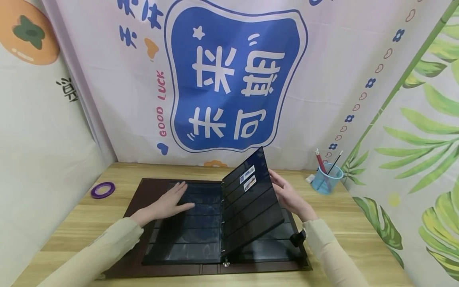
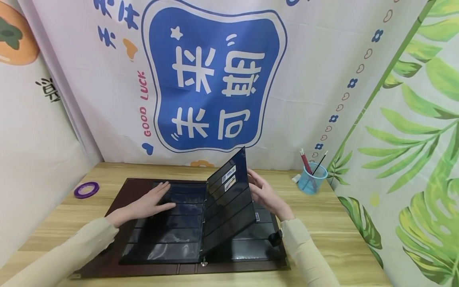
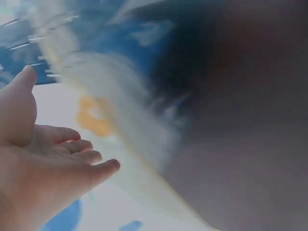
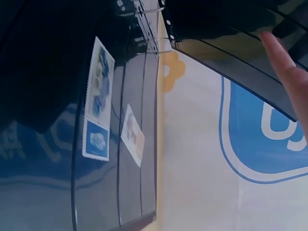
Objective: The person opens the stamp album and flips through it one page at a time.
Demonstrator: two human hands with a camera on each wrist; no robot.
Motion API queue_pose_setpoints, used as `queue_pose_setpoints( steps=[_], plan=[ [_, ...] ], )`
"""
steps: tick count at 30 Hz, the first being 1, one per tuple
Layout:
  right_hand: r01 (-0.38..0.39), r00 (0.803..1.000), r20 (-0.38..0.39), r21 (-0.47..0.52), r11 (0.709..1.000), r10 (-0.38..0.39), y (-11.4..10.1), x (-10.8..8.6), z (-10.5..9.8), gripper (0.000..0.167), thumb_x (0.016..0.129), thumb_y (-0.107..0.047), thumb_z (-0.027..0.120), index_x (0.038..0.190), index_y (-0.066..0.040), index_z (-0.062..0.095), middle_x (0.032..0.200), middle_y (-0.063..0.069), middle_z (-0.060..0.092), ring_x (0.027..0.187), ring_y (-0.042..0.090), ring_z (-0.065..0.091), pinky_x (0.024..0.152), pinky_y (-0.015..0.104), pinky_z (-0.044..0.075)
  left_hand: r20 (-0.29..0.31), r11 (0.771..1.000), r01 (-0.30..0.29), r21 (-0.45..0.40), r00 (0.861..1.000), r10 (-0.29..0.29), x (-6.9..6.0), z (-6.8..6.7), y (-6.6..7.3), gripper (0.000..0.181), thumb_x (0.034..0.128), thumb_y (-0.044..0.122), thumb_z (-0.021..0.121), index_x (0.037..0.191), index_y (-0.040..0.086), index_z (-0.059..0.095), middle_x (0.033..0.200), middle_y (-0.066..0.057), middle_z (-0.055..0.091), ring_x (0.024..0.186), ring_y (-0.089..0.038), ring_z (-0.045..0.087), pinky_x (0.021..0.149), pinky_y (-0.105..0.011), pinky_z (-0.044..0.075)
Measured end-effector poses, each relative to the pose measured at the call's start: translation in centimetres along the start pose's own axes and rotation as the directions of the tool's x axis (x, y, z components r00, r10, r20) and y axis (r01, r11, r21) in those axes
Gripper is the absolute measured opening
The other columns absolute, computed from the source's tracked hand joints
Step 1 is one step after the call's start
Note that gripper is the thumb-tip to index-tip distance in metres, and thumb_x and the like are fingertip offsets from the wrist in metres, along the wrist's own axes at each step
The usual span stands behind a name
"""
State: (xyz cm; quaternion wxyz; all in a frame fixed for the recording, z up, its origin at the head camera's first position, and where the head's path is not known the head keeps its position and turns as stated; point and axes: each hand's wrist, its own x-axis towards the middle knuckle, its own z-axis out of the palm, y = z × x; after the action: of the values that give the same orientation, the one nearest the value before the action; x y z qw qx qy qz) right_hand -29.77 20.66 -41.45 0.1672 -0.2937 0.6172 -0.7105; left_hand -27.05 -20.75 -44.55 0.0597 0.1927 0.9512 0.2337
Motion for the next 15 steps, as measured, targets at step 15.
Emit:
queue_pose_setpoints(
  steps=[15],
  plan=[
    [0.031, 1.0, -0.004, -0.005, 1.0, -0.031, 0.6, 1.2, 0.5, 0.081, 0.101, -0.03, 0.058, 0.157, 0.004, 0.01, 0.136, -0.008, 0.052, 0.114, 0.004, 0.059, 0.089, 0.021, 0.053, -0.01, 0.951, -0.221, -0.216, 0.974, 0.224, 8.9, -3.5, 15.9, 0.073, 0.1026, 0.043, 0.049, 0.156, 0.0, 0.025, 0.162, -0.02, 0.029, 0.151, -0.036, 0.029, 0.121, -0.052, 0.029]
  ],
)
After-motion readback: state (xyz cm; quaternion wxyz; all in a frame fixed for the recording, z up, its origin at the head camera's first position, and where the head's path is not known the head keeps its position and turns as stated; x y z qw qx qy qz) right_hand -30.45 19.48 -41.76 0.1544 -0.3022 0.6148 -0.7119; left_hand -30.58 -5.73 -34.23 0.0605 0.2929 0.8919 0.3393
